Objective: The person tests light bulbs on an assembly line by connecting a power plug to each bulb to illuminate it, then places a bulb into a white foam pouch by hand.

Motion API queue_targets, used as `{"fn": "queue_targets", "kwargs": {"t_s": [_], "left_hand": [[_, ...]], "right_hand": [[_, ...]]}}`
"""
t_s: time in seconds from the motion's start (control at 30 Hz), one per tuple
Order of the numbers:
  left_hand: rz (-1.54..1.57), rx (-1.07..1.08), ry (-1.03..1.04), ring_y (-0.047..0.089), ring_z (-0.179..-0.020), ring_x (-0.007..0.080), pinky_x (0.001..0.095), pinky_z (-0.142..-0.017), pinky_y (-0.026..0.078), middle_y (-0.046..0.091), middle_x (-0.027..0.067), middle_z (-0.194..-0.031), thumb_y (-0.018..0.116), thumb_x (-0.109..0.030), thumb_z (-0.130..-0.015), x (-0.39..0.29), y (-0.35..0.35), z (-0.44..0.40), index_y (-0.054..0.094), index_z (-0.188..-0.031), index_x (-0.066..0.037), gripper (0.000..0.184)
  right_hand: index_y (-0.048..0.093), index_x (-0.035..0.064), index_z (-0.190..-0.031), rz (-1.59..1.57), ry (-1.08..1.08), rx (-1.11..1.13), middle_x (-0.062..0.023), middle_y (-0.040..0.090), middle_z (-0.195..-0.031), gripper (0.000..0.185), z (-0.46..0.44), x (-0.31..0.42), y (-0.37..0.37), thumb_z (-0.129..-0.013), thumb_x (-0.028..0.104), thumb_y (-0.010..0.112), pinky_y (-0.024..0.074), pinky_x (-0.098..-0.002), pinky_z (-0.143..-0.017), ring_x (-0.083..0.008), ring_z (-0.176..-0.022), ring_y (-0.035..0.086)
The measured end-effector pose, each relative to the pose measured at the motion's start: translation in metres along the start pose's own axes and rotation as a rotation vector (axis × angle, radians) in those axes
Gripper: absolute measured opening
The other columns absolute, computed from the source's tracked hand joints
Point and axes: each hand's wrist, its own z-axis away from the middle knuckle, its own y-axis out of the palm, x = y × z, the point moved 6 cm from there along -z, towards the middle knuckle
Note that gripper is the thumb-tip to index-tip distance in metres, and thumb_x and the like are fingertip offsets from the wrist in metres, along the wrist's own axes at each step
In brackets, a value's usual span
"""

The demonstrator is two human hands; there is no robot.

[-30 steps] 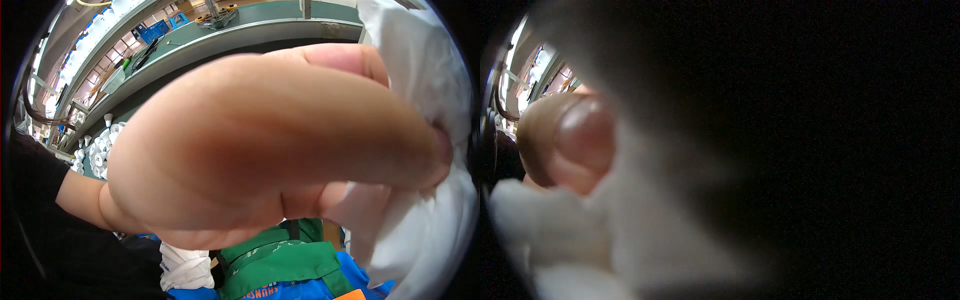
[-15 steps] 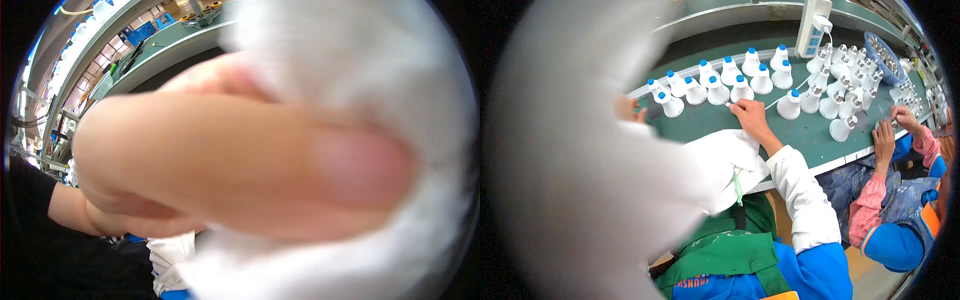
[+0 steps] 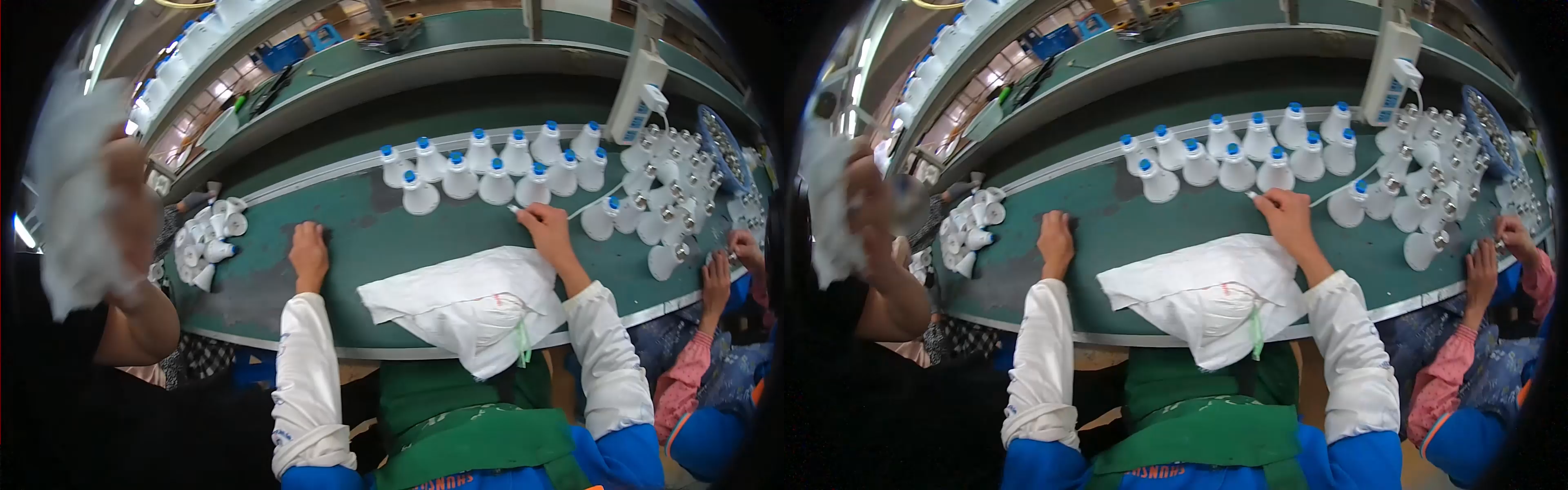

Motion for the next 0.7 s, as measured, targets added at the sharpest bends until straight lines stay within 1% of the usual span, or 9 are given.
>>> {"fn": "queue_targets", "kwargs": {"t_s": [0.07,0.17,0.37,0.4,0.43,0.47,0.53,0.63,0.7], "left_hand": [[0.046,0.052,-0.075,0.054,-0.086,0.0351,0.0461,-0.067,0.045,0.052,0.0119,-0.091,0.047,-0.023,-0.092,0.003,0.004,0.001,0.05,-0.093,-0.01,0.014],[0.058,0.036,-0.096,0.054,-0.086,0.035,0.0459,-0.067,0.045,0.052,0.0121,-0.091,0.047,-0.023,-0.092,0.005,0.002,0.001,0.05,-0.093,-0.01,0.014],[0.121,0.015,-0.114,0.054,-0.086,0.0348,0.0453,-0.067,0.045,0.051,0.0119,-0.091,0.048,-0.023,-0.092,0.007,-0.002,0.001,0.051,-0.095,-0.01,0.014],[0.143,0.034,-0.117,0.054,-0.086,0.0343,0.0444,-0.068,0.045,0.052,0.0114,-0.091,0.049,-0.022,-0.092,0.007,-0.006,-0.001,0.051,-0.095,-0.01,0.013],[0.132,0.025,-0.124,0.054,-0.086,0.0343,0.0444,-0.068,0.045,0.052,0.0114,-0.091,0.049,-0.022,-0.092,0.015,-0.008,-0.002,0.051,-0.095,-0.01,0.013],[0.148,-0.008,-0.133,0.054,-0.086,0.0339,0.044,-0.069,0.045,0.052,0.0112,-0.092,0.049,-0.022,-0.091,0.023,-0.011,-0.003,0.052,-0.096,-0.01,0.013],[0.134,-0.027,-0.196,0.053,-0.088,0.0335,0.0436,-0.073,0.044,0.053,0.0114,-0.094,0.05,-0.021,-0.091,0.052,-0.012,-0.003,0.053,-0.096,-0.009,0.014],[0.041,-0.094,-0.281,0.052,-0.091,0.0339,0.0435,-0.076,0.043,0.053,0.0128,-0.095,0.053,-0.021,-0.089,0.106,-0.023,-0.001,0.053,-0.097,-0.006,0.017],[-0.002,-0.118,-0.309,0.051,-0.093,0.0346,0.0434,-0.078,0.042,0.053,0.0141,-0.098,0.054,-0.02,-0.088,0.147,-0.025,0.001,0.053,-0.099,-0.005,0.02]], "right_hand": [[0.062,-0.002,-0.07,-0.006,0.014,0.004,-0.0117,0.054,-0.054,0.023,0.001,0.002,-0.001,-0.076,0.02,0.066,0.0367,-0.0317,-0.048,-0.0173,-0.046,0.048],[0.06,-0.0029,-0.069,0.029,-0.02,-0.007,-0.0116,0.053,-0.053,0.024,0.001,0.007,-0.002,-0.077,0.019,0.065,0.0354,-0.032,-0.047,-0.0168,-0.046,0.047],[0.059,-0.0036,-0.067,0.058,-0.084,-0.009,-0.0123,0.05,-0.051,0.024,0.002,0.009,-0.001,-0.077,0.017,0.065,0.0332,-0.0347,-0.049,-0.0213,-0.045,0.046],[0.06,-0.0022,-0.068,0.097,-0.059,0.018,-0.0113,0.051,-0.054,0.022,0.002,0.01,-0.001,-0.077,0.017,0.065,0.0339,-0.0347,-0.053,-0.0219,-0.049,0.047],[0.06,-0.0008,-0.068,0.139,-0.035,0.042,-0.0103,0.052,-0.056,0.021,0.002,0.008,0.001,-0.077,0.017,0.065,0.0345,-0.0346,-0.058,-0.0225,-0.053,0.048],[0.06,-0.0008,-0.068,0.133,-0.046,0.048,-0.0103,0.052,-0.056,0.021,0.003,0.006,0.003,-0.077,0.017,0.065,0.0345,-0.0346,-0.058,-0.0225,-0.053,0.048],[0.061,0.0027,-0.069,0.25,-0.163,-0.046,-0.0071,0.052,-0.061,0.017,0.007,0.009,0.002,-0.078,0.017,0.066,0.0333,-0.0341,-0.067,-0.022,-0.061,0.047],[0.061,0.0049,-0.07,0.281,-0.116,-0.017,-0.0049,0.05,-0.063,0.015,0.008,0.01,0.004,-0.077,0.016,0.066,0.0315,-0.0338,-0.072,-0.022,-0.066,0.044],[0.06,0.0045,-0.068,0.27,-0.14,-0.035,-0.0048,0.047,-0.061,0.015,0.008,0.012,0.004,-0.077,0.015,0.066,0.0316,-0.0337,-0.07,-0.022,-0.065,0.043]]}}
